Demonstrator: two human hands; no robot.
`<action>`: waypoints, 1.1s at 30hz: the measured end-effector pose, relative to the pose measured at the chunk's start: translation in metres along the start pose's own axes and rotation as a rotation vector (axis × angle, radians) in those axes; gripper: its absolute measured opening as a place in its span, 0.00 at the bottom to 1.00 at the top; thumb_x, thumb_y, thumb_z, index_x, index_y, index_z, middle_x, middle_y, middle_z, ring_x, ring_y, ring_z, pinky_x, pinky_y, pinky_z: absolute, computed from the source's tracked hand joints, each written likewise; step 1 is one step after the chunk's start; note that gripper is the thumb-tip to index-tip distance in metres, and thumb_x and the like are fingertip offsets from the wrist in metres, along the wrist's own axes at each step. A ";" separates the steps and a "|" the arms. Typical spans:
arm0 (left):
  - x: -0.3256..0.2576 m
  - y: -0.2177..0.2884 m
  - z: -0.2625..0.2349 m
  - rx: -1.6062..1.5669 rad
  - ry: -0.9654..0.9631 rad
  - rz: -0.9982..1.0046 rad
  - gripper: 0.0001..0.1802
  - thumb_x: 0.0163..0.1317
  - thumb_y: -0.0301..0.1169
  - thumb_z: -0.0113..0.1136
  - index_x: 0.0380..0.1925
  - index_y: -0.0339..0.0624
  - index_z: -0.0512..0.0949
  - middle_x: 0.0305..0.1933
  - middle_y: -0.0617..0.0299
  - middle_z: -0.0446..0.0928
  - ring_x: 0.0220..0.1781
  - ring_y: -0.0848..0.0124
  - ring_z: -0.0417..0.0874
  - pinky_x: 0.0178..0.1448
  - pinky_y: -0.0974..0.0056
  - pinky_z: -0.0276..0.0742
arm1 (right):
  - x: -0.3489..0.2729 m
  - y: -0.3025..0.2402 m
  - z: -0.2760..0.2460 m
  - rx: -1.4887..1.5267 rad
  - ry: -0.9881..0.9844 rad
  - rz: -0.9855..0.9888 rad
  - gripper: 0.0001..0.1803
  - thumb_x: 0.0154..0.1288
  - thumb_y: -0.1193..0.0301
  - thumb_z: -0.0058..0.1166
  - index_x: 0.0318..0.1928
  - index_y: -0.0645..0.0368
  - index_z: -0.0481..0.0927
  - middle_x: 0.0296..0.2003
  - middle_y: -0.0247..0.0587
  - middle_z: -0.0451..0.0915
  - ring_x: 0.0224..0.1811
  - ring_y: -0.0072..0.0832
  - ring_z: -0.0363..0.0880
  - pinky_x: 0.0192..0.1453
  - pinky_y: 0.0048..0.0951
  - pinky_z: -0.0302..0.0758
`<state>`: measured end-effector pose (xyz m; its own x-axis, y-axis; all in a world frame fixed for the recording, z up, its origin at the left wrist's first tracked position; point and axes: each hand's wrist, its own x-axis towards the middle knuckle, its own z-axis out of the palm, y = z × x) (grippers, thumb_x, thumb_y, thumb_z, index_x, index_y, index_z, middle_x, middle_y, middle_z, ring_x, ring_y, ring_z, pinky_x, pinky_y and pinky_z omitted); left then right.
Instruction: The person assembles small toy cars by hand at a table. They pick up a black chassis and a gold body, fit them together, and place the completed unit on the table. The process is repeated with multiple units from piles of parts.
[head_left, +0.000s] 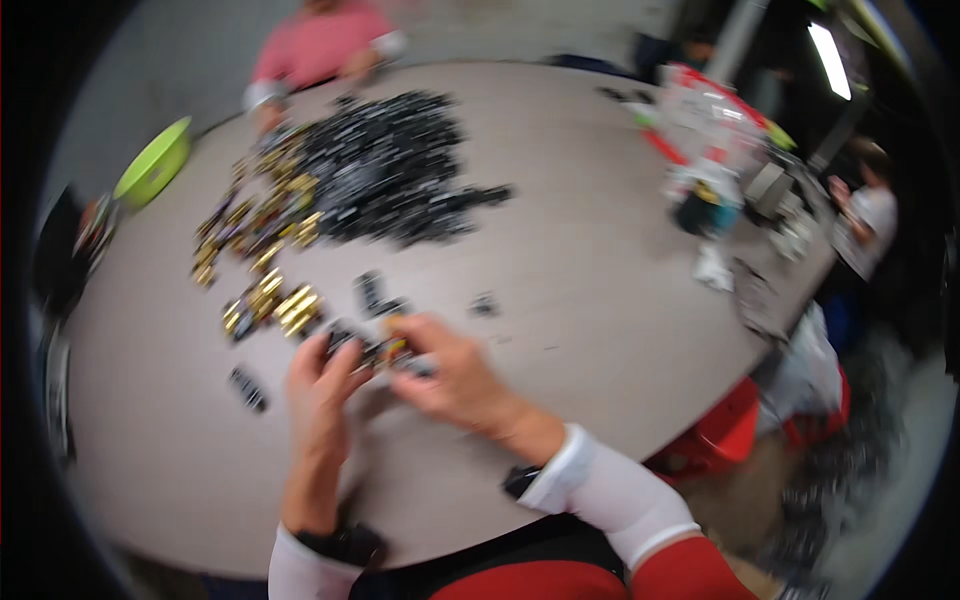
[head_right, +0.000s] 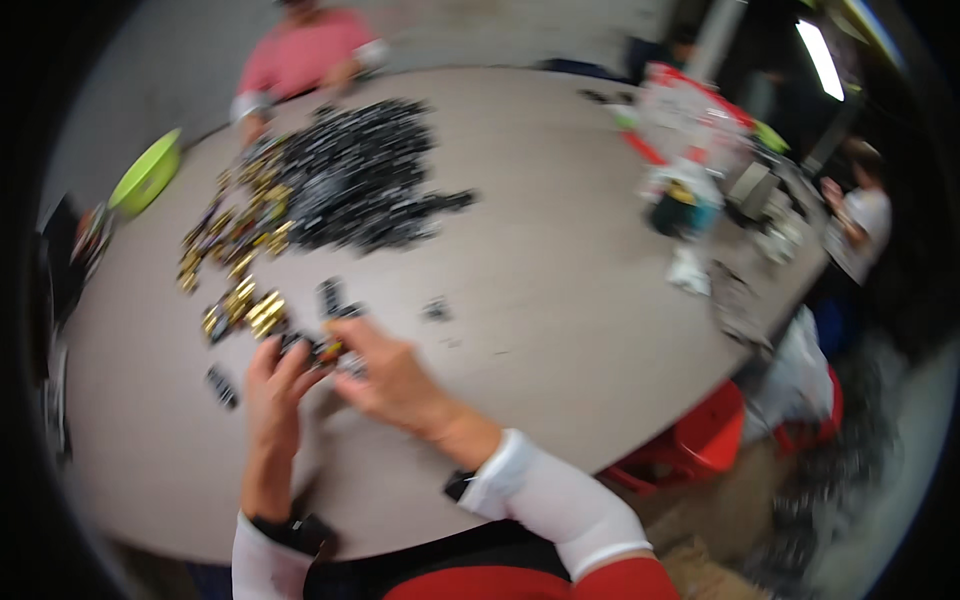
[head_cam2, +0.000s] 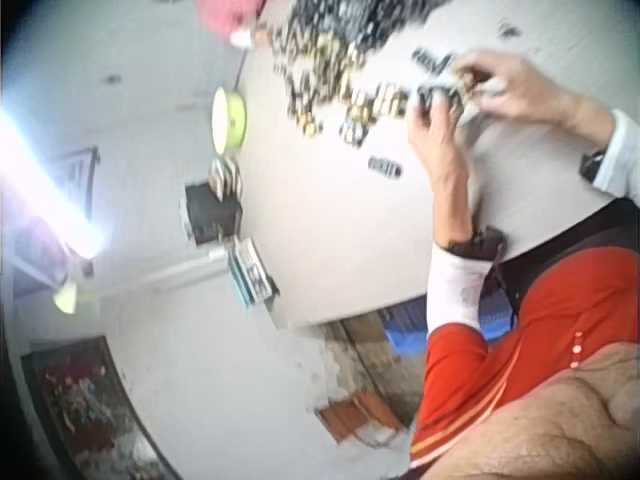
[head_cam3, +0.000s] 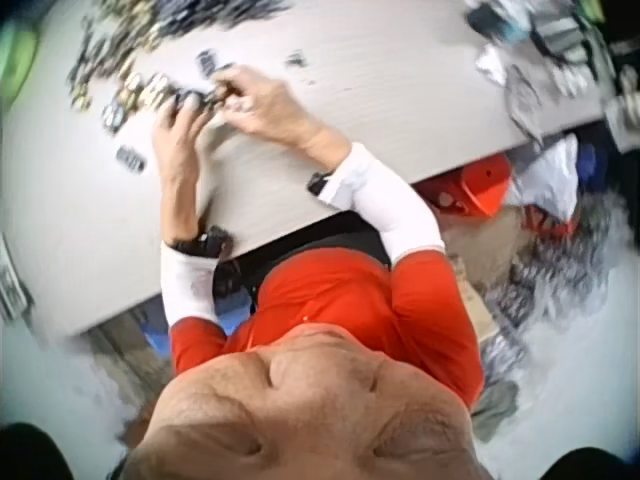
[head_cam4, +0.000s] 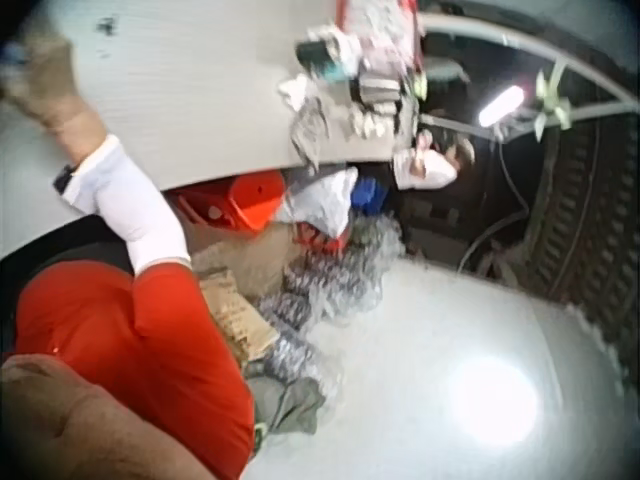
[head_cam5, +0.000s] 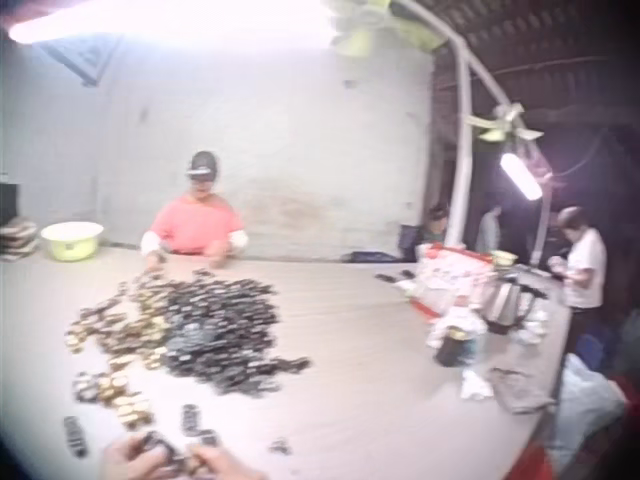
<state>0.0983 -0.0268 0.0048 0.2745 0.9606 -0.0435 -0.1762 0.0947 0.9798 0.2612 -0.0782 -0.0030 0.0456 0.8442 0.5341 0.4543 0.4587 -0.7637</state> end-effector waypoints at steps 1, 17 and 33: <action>-0.003 0.002 0.003 -0.025 0.020 0.011 0.12 0.63 0.32 0.58 0.42 0.38 0.73 0.42 0.62 0.75 0.43 0.74 0.79 0.46 0.66 0.81 | 0.000 -0.001 0.000 0.038 0.019 -0.018 0.25 0.52 0.77 0.59 0.52 0.61 0.70 0.43 0.50 0.76 0.43 0.47 0.79 0.46 0.38 0.77; -0.003 -0.008 0.000 -0.064 -0.051 0.093 0.07 0.66 0.30 0.56 0.40 0.40 0.71 0.40 0.62 0.77 0.41 0.75 0.81 0.45 0.68 0.80 | -0.004 0.001 0.010 0.050 0.075 -0.014 0.21 0.54 0.79 0.58 0.49 0.63 0.69 0.41 0.46 0.76 0.42 0.39 0.81 0.47 0.33 0.79; -0.006 -0.008 0.005 -0.030 -0.048 0.135 0.04 0.67 0.28 0.54 0.38 0.41 0.72 0.39 0.65 0.77 0.39 0.78 0.79 0.44 0.71 0.78 | -0.007 0.000 0.011 -0.032 0.042 -0.131 0.24 0.51 0.79 0.58 0.49 0.61 0.66 0.41 0.45 0.74 0.42 0.46 0.77 0.42 0.38 0.77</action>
<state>0.1029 -0.0348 -0.0015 0.2911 0.9516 0.0980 -0.2425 -0.0257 0.9698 0.2508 -0.0808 -0.0104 0.0214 0.7651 0.6435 0.4870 0.5542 -0.6750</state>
